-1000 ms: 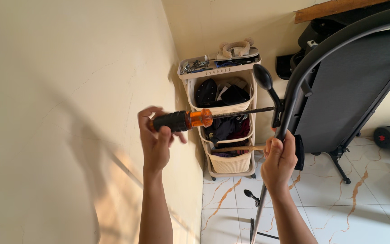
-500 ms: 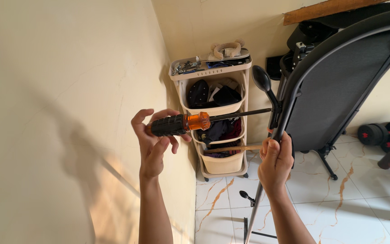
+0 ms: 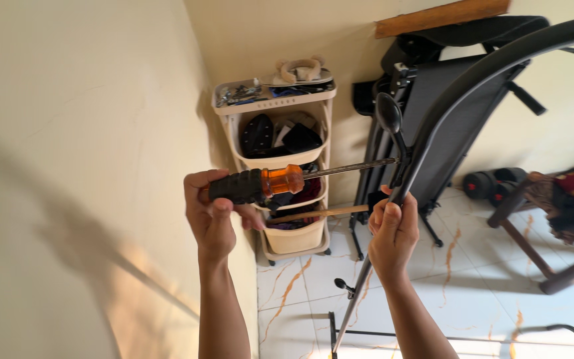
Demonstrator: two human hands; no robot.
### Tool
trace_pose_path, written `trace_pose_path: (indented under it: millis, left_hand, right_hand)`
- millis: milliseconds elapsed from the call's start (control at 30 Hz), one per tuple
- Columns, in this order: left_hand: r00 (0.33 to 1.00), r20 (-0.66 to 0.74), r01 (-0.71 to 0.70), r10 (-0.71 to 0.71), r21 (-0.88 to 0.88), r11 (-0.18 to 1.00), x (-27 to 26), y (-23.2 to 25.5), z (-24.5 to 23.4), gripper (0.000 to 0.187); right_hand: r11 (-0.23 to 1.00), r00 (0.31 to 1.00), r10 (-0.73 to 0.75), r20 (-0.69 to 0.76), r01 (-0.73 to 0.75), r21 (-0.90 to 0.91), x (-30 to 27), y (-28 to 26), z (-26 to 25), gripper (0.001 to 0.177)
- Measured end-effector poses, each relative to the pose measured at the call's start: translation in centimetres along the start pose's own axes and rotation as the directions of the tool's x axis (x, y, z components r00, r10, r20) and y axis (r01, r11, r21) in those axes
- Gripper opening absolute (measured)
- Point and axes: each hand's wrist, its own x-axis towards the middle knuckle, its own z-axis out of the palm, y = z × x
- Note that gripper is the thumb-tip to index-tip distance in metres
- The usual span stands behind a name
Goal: The person assembles a metal frame by inserting plastic feet into the ends of the vertical poles and tightening them with a screwdriver. The person handles the frame, plastic feet, and screwdriver throughout the process.
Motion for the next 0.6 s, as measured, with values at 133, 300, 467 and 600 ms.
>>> trace_pose_path:
  millis: [133, 300, 467, 600]
  left_hand:
    - [0.999, -0.035, 0.026, -0.028, -0.049, 0.998, 0.2, -0.6, 0.5, 0.058]
    - [0.999, -0.001, -0.050, 0.050, -0.034, 0.998, -0.2, -1.5, 0.5, 0.065]
    - [0.999, -0.040, 0.028, -0.037, -0.209, 0.977, -0.5, -3.2, -0.3, 0.057]
    - [0.995, 0.001, -0.095, 0.095, -0.052, 0.994, -0.2, -3.1, 0.1, 0.067]
  right_hand:
    - [0.999, 1.000, 0.002, -0.021, -0.003, -0.032, -0.3, -0.2, -0.3, 0.032]
    - [0.999, 0.999, -0.017, -0.034, 0.015, -0.047, 0.1, 0.0, -0.4, 0.031]
    - [0.999, 0.999, -0.012, -0.044, 0.010, -0.042, -0.3, 0.0, -0.6, 0.027]
    - [0.999, 0.998, -0.032, -0.060, 0.030, -0.027, -0.3, 0.0, -0.6, 0.026]
